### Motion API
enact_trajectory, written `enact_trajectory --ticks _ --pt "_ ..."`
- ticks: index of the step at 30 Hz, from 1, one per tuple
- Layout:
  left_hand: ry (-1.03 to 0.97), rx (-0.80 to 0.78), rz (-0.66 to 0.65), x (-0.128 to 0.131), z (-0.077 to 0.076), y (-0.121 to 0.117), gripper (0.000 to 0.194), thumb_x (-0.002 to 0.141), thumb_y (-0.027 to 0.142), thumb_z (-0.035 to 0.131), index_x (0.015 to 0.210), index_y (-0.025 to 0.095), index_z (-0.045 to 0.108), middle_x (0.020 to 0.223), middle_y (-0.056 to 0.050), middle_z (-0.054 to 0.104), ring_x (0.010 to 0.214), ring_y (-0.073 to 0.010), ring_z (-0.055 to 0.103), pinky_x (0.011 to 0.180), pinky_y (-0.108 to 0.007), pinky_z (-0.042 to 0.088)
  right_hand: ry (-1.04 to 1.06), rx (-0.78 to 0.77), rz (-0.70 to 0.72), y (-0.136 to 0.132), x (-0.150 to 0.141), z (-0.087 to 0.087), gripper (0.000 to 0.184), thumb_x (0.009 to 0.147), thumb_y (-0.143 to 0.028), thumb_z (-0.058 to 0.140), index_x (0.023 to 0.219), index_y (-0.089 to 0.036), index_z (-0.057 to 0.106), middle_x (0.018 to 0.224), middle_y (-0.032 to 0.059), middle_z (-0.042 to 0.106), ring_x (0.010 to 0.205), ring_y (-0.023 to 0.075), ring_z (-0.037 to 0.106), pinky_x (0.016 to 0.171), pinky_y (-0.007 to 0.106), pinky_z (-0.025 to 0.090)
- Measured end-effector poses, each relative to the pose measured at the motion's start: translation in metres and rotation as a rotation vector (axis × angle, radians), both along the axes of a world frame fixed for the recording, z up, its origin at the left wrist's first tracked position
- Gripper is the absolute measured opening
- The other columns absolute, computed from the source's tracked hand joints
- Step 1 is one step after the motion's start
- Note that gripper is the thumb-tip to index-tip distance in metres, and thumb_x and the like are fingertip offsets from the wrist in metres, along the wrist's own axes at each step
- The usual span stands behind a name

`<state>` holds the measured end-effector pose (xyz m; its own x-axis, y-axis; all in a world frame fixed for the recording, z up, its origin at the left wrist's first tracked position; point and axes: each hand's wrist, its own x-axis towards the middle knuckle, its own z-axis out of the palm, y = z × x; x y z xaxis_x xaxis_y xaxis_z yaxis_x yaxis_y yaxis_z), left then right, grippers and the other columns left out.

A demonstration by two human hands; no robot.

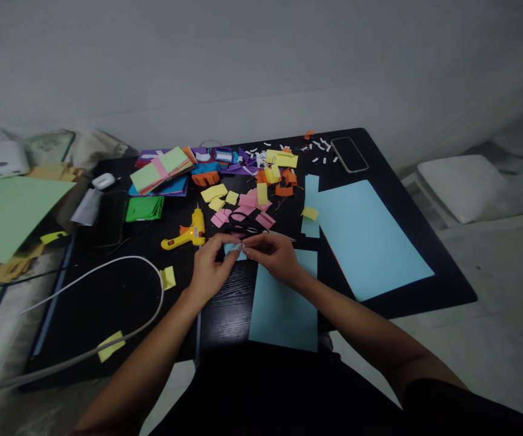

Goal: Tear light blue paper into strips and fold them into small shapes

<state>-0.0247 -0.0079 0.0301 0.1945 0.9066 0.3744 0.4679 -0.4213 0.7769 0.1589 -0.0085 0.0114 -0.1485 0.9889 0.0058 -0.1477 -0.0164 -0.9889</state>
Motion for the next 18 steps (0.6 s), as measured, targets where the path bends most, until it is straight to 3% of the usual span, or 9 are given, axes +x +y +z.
enact_trajectory --ticks 8,18 --pt "0.0 0.005 -0.026 0.0005 -0.0008 0.0002 0.005 0.094 0.021 0.067 0.098 0.02 0.069 0.093 -0.002 0.075 0.089 -0.0182 0.07 0.084 -0.031 0.053 -0.03 0.001 -0.049 -0.0001 -0.0017 -0.0054 0.028 0.077 -0.036 0.085 0.099 -0.021 0.077 0.088 0.0038 0.08 0.082 0.0181 0.077 0.078 0.032 0.063" --pt "-0.008 0.008 -0.011 0.0009 -0.0002 -0.0003 0.006 0.094 0.022 0.066 0.098 0.021 0.069 0.094 -0.002 0.075 0.089 -0.0184 0.071 0.083 -0.031 0.056 0.016 -0.016 0.001 0.0001 -0.0003 -0.002 0.029 0.074 -0.031 0.086 0.099 -0.022 0.076 0.092 0.0037 0.08 0.086 0.0186 0.077 0.084 0.034 0.064"
